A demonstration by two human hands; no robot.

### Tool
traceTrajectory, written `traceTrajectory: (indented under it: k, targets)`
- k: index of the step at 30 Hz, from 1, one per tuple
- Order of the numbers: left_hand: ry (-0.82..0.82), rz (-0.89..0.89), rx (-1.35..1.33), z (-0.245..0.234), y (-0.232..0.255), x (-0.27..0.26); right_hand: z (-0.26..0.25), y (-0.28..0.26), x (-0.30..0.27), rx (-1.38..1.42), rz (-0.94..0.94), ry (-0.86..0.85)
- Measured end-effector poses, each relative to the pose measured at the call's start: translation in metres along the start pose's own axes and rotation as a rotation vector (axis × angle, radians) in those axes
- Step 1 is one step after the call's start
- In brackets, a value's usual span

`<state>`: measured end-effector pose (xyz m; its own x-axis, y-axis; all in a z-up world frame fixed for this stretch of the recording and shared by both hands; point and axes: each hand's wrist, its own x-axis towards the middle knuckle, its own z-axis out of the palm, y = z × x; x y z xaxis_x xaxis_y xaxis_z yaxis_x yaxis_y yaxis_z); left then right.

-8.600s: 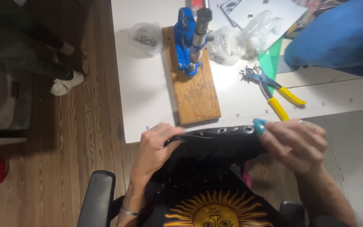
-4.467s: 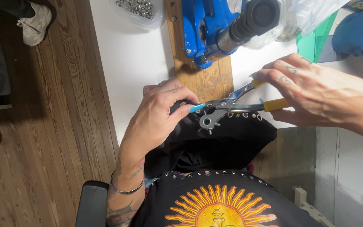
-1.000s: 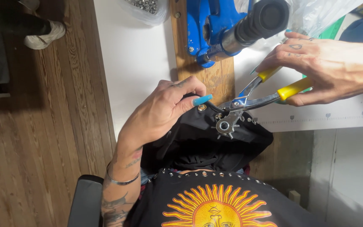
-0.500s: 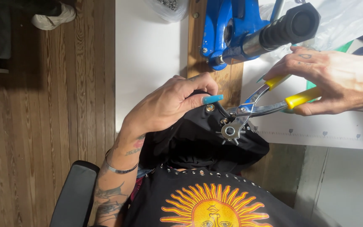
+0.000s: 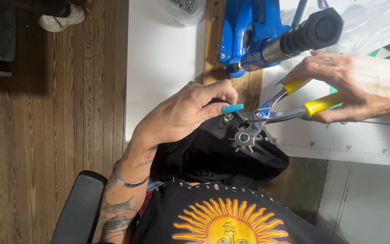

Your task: Installing metal eyelets onto a black garment using a hole punch and a manual press

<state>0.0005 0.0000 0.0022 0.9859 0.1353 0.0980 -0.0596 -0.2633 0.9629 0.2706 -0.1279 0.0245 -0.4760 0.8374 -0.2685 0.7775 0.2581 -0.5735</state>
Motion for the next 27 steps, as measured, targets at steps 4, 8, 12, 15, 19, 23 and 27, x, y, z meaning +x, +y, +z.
traceTrajectory:
  k: [4, 8, 12, 15, 19, 23, 27]
  targets:
    - [0.0, 0.0, 0.0, 0.001, 0.001, 0.0, 0.002, -0.002, 0.0, 0.0, -0.014, 0.027]
    - [-0.001, -0.004, 0.002, 0.0, 0.002, 0.001, 0.003, -0.002, 0.0, -0.003, -0.028, 0.049]
    - [0.007, -0.009, 0.008, 0.0, 0.001, -0.001, 0.007, 0.001, 0.0, -0.039, -0.061, 0.073]
    - [0.01, -0.006, 0.011, 0.0, 0.003, -0.001, 0.011, 0.006, -0.004, -0.062, -0.041, 0.073]
    - [0.001, -0.021, 0.007, -0.001, 0.004, -0.001, 0.012, 0.006, -0.005, -0.049, -0.023, 0.085]
    - [0.005, -0.008, 0.002, -0.001, 0.004, -0.002, 0.012, 0.006, -0.005, -0.074, -0.036, 0.072]
    - [0.0, -0.012, -0.002, -0.001, 0.005, -0.003, 0.012, 0.006, -0.006, -0.091, -0.016, 0.062]
